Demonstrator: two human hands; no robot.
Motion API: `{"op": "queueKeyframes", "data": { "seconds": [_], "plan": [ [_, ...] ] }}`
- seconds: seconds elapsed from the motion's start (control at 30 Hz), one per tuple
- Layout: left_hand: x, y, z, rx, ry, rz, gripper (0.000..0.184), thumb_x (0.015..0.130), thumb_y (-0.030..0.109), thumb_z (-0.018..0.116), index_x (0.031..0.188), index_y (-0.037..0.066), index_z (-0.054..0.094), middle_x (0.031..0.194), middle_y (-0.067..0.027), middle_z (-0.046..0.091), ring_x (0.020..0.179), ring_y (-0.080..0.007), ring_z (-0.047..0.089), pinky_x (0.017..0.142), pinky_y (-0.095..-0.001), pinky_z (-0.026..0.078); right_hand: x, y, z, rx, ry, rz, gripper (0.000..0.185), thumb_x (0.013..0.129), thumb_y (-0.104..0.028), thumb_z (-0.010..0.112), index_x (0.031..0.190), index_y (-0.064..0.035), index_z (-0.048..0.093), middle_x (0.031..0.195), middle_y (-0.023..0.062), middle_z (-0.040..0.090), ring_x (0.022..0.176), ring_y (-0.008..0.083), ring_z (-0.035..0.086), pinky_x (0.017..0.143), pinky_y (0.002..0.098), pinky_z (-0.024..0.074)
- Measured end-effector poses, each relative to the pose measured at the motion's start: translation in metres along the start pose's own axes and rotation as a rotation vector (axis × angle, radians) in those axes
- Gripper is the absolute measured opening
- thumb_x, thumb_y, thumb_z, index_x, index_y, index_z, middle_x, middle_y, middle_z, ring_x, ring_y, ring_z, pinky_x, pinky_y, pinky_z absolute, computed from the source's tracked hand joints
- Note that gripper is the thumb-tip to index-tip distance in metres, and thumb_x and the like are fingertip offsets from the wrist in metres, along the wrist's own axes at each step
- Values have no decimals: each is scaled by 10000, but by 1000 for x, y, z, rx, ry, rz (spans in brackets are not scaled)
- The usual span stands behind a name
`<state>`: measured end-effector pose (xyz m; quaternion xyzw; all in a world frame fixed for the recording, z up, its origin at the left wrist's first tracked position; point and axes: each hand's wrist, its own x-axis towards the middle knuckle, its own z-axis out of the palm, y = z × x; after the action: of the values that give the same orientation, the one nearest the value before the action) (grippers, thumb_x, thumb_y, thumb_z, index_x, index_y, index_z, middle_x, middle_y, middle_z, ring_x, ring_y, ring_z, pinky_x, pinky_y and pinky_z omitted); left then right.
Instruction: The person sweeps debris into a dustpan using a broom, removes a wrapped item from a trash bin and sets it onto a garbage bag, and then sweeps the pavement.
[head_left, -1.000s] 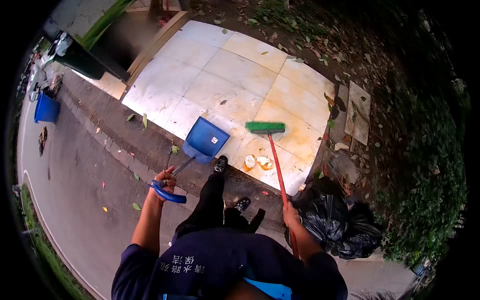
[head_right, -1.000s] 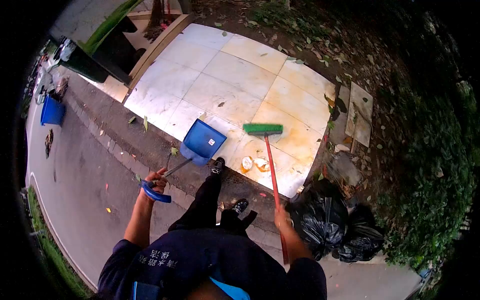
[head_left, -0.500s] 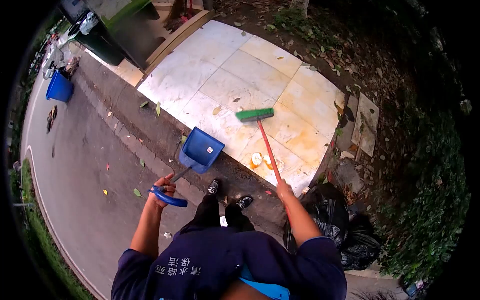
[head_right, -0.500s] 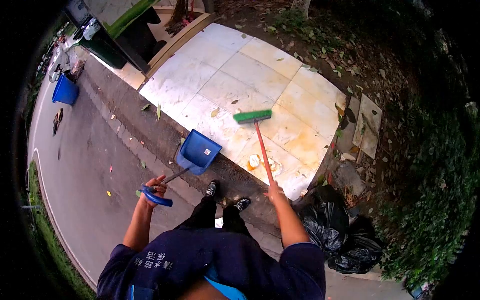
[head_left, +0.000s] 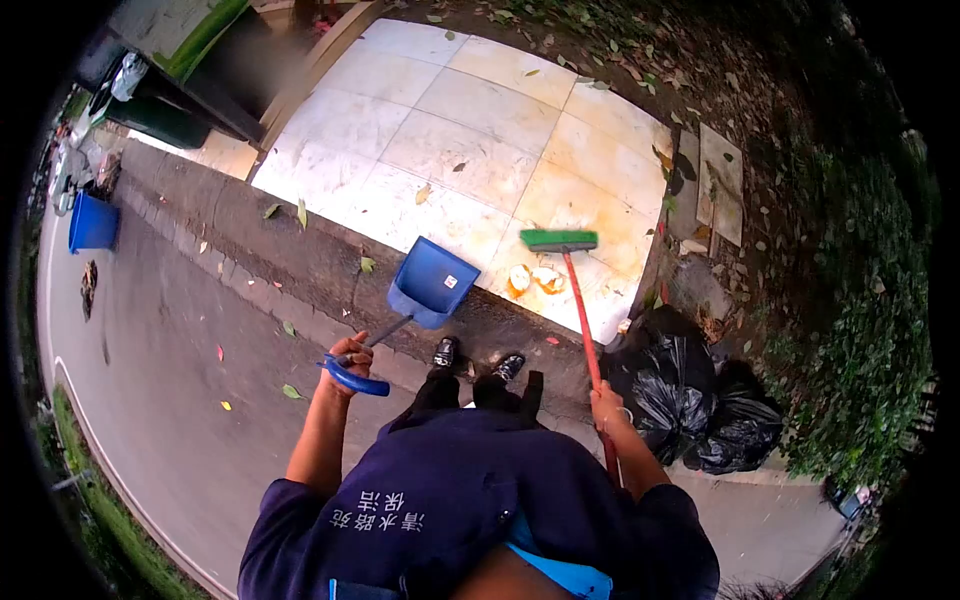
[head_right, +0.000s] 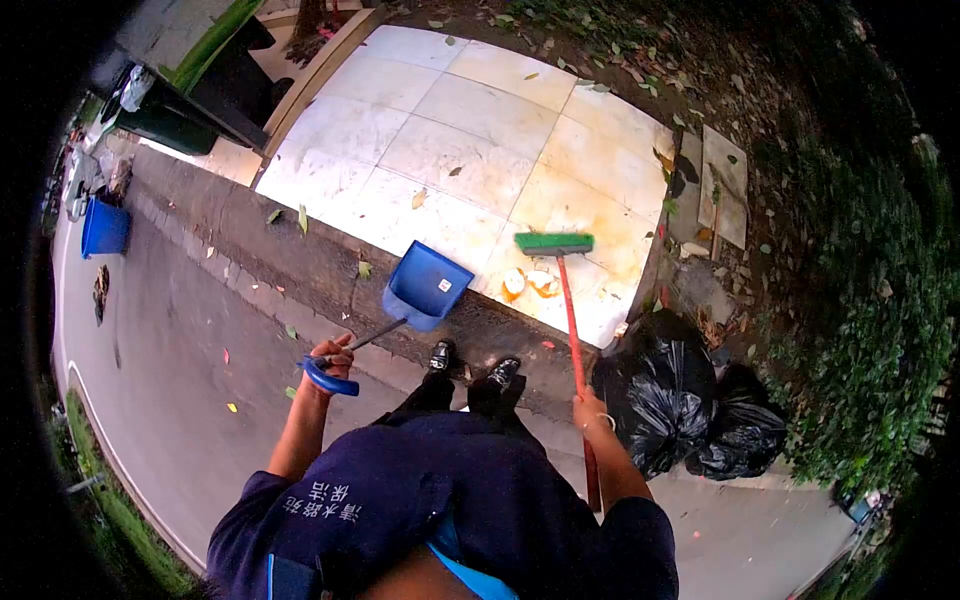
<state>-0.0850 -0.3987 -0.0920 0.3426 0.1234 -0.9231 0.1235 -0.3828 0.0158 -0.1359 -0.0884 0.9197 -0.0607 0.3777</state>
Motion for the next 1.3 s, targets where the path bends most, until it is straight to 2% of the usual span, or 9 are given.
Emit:
{"op": "queueKeyframes", "data": {
  "seconds": [0.1,0.3,0.4,0.83,0.87,1.1,1.17,1.23,1.3],
  "plan": [
    [-7,11,2,-23,-50,-94,307,690,20,384,996,-4,380,617,-67,375,516,-136,413,363,-190,321,-11,-49,15,-128,2,-177,287,746,-233,402,983,-72,392,766,198,528,763,348,501,661,428,392],
    [-18,30,1,40,134,-43,333,691,36,395,1022,23,359,613,-66,367,513,-147,414,352,-208,318,-3,-127,44,-108,-235,-98,375,762,-269,383,1090,-115,286,913,222,489,834,370,473,723,441,362],
    [-17,37,9,132,176,-84,371,679,28,405,1040,40,321,602,-61,358,492,-149,410,355,-207,318,-28,-132,24,-55,-204,-104,351,759,-252,388,1060,-83,321,899,220,495,841,373,469,723,430,365],
    [25,8,41,426,353,-126,342,702,43,429,1015,125,317,586,-42,359,446,-109,375,326,-178,290,10,9,-12,-40,106,281,314,767,-288,352,940,-31,403,895,227,494,831,357,482,722,399,394],
    [26,7,43,420,260,-231,327,703,40,412,1009,118,327,591,-48,367,446,-108,381,305,-175,272,15,14,-12,-35,107,296,314,767,-288,352,940,-31,403,895,227,494,831,357,482,722,399,394],
    [51,-15,50,295,178,-343,309,699,41,407,996,100,347,596,-58,376,458,-129,414,287,-184,270,-2,51,3,4,284,174,300,767,-287,361,898,-25,426,867,198,508,821,349,482,713,396,395],
    [63,-17,44,202,177,-413,301,700,43,402,991,96,345,589,-58,374,466,-139,426,290,-185,271,-26,64,11,-17,296,153,281,763,-280,361,875,-35,441,798,198,519,783,338,500,663,404,406],
    [65,-25,50,222,148,-408,303,685,20,417,972,83,345,588,-60,374,472,-148,430,294,-185,277,-70,53,2,245,187,228,261,764,-272,353,858,-47,448,708,195,521,654,318,532,561,402,426],
    [69,-29,50,327,265,-281,315,660,-13,437,948,75,346,579,-59,366,460,-145,417,297,-186,280,-92,78,39,165,207,67,256,767,-261,347,889,-54,437,646,186,514,510,300,529,448,390,424]
  ]
}}
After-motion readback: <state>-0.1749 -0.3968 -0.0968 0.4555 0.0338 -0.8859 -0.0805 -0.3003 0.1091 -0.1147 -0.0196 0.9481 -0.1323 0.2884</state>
